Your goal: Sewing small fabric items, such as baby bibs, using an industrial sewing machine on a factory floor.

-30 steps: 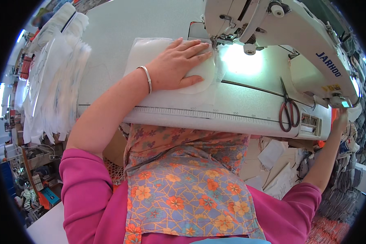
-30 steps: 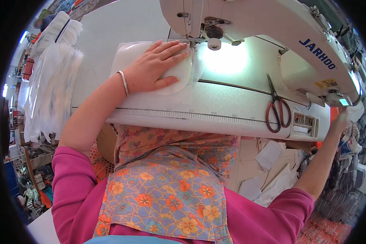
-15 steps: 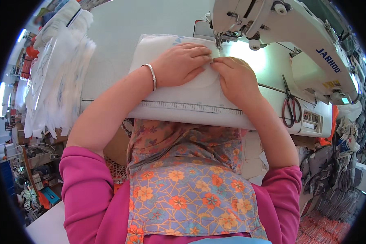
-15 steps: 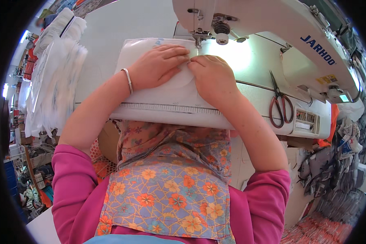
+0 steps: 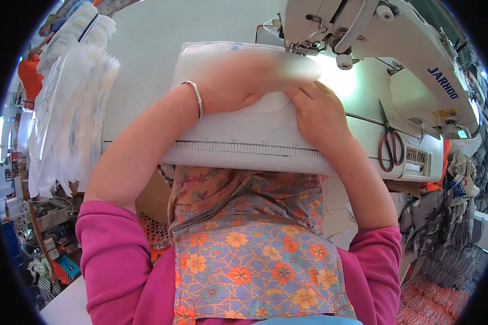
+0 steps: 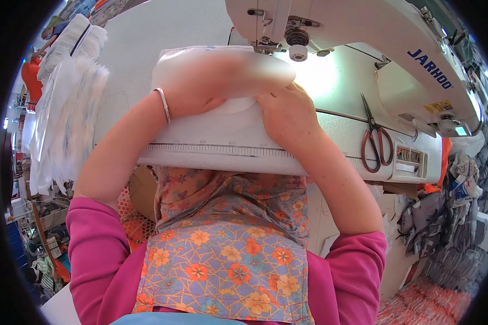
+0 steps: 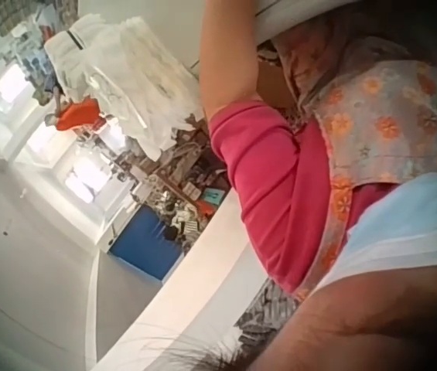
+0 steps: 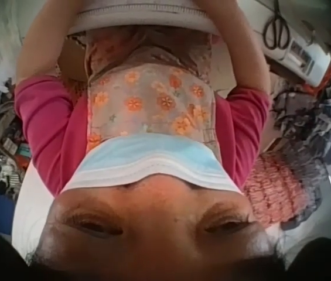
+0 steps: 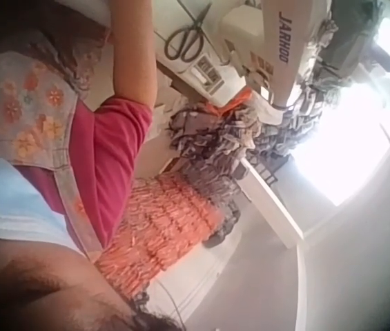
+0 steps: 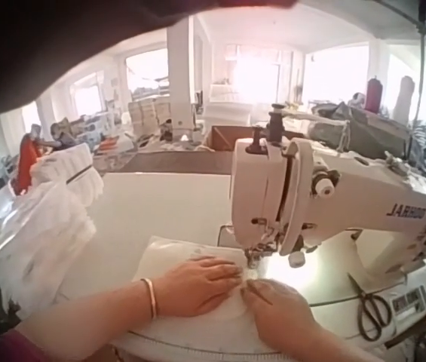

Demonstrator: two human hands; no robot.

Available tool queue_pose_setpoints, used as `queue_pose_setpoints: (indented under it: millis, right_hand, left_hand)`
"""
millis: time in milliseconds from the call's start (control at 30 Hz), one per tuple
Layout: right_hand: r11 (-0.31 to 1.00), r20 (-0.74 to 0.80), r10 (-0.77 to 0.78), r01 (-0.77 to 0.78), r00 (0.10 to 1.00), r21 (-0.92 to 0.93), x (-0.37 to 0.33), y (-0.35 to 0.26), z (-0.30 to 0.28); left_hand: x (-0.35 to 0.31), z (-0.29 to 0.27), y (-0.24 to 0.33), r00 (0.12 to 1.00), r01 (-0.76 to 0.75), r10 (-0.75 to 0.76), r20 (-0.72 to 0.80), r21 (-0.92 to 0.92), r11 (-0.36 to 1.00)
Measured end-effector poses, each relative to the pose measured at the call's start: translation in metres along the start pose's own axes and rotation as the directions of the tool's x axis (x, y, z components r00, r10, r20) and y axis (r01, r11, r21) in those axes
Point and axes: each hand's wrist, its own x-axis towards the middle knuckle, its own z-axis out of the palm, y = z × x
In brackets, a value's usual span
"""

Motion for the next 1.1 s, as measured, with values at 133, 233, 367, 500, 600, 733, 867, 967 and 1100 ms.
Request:
queue_pose_setpoints:
  millis: [133,233,367,500,600,733,867,967,1100]
  right_hand:
    - [0.999,0.012,-0.015,0.015,1.000,-0.035,0.001,-0.004,0.000]
    - [1.000,-0.003,-0.018,0.018,1.000,-0.021,0.004,-0.007,-0.002]
    - [1.000,0.058,-0.006,0.006,0.998,0.001,0.004,-0.012,-0.004]
    - [0.998,0.055,0.001,0.002,0.998,-0.062,0.007,-0.012,-0.002]
    - [0.998,0.056,0.018,-0.015,0.998,-0.061,0.008,-0.012,-0.001]
    - [0.999,0.103,0.034,-0.031,0.994,-0.035,0.007,-0.014,-0.003]
    - [0.997,0.085,0.038,-0.031,0.996,-0.076,0.009,-0.016,-0.002]
    - [0.997,0.054,0.046,-0.042,0.997,-0.072,0.011,-0.014,-0.002]
    - [0.996,0.068,0.062,-0.058,0.996,-0.061,0.010,-0.011,-0.001]
  left_hand:
    - [0.002,-0.001,-0.009,0.998,-0.053,0.051,0.040,0.061,0.997]
    - [0.001,-0.003,-0.014,0.992,-0.103,0.100,0.083,0.036,0.994]
    - [0.000,-0.002,-0.017,0.993,-0.074,0.078,0.091,-0.043,0.996]
    - [-0.001,-0.002,-0.018,0.994,-0.073,0.074,0.080,-0.011,0.997]
    - [-0.001,-0.001,-0.017,0.996,-0.054,0.052,0.074,0.025,0.998]
    - [0.001,0.001,-0.015,0.998,0.000,-0.005,0.055,0.074,0.997]
    - [0.004,0.000,-0.014,0.994,0.028,-0.035,0.103,0.075,0.997]
    - [0.004,-0.003,-0.010,0.991,0.017,-0.033,0.130,0.118,0.993]
    - [0.006,-0.003,-0.003,0.990,0.076,-0.093,0.109,0.154,0.985]
